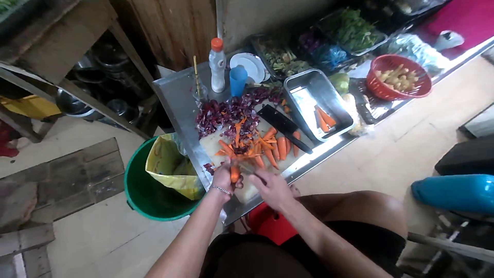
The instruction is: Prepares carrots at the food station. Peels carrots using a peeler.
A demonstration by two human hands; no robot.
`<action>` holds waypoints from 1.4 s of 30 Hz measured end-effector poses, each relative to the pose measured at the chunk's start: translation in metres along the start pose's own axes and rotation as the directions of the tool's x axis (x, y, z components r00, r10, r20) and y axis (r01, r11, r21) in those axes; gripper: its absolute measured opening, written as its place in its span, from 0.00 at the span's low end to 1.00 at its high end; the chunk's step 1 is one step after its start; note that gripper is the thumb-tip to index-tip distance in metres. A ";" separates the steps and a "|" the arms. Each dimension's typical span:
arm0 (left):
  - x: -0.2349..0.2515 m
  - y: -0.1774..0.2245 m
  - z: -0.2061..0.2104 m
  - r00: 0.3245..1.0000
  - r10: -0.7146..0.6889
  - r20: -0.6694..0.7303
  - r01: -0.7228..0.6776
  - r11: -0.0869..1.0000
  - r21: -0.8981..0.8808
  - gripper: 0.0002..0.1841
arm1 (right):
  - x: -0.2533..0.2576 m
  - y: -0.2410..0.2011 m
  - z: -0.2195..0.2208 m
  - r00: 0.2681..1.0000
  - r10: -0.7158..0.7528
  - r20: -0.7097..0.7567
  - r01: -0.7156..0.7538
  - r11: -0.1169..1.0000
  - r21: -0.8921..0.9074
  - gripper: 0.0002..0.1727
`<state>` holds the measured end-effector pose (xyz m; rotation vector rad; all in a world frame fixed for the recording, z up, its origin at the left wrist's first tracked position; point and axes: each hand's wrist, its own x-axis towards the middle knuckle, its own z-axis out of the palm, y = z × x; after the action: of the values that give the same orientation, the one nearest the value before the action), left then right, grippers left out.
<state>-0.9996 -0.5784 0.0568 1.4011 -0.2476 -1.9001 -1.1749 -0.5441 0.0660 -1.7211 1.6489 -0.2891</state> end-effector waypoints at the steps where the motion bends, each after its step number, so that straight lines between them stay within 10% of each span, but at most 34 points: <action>1: 0.000 0.001 0.001 1.000 0.022 -0.020 -0.023 1.000 -0.011 0.27 | -0.006 -0.008 0.000 0.999 -0.050 0.007 0.050 0.999 -0.020 0.30; 7: -0.001 -0.004 -0.002 0.995 -0.031 0.097 0.028 0.999 0.036 0.22 | 0.019 0.013 0.005 0.995 -0.096 0.004 0.096 0.992 -0.078 0.31; 14: -0.005 0.000 -0.011 0.983 -0.039 0.179 0.016 0.992 0.129 0.32 | 0.058 0.037 0.004 0.945 0.300 0.134 -0.322 0.926 0.197 0.38; 21: 0.002 0.003 0.006 0.987 0.066 -0.145 -0.067 0.998 -0.004 0.24 | -0.013 -0.036 0.009 0.993 0.122 0.008 -0.122 0.992 0.018 0.32; 26: -0.001 -0.001 0.013 0.986 0.106 -0.132 -0.115 0.991 -0.063 0.19 | -0.011 -0.020 0.024 0.995 0.014 -0.102 -0.022 0.997 -0.079 0.31; 30: 0.000 0.002 0.007 0.997 -0.016 -0.072 0.016 1.000 -0.002 0.29 | 0.014 0.009 0.011 0.974 0.227 -0.008 -0.227 0.974 -0.011 0.33; 42: 0.004 0.006 -0.006 0.997 -0.073 0.040 0.071 0.997 0.039 0.21 | 0.022 0.010 0.017 0.994 -0.099 -0.040 0.094 0.989 -0.110 0.32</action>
<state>-0.9917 -0.5832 0.0548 1.4132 -0.2568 -1.9948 -1.1687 -0.5586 0.0410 -1.8916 1.6422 -0.2917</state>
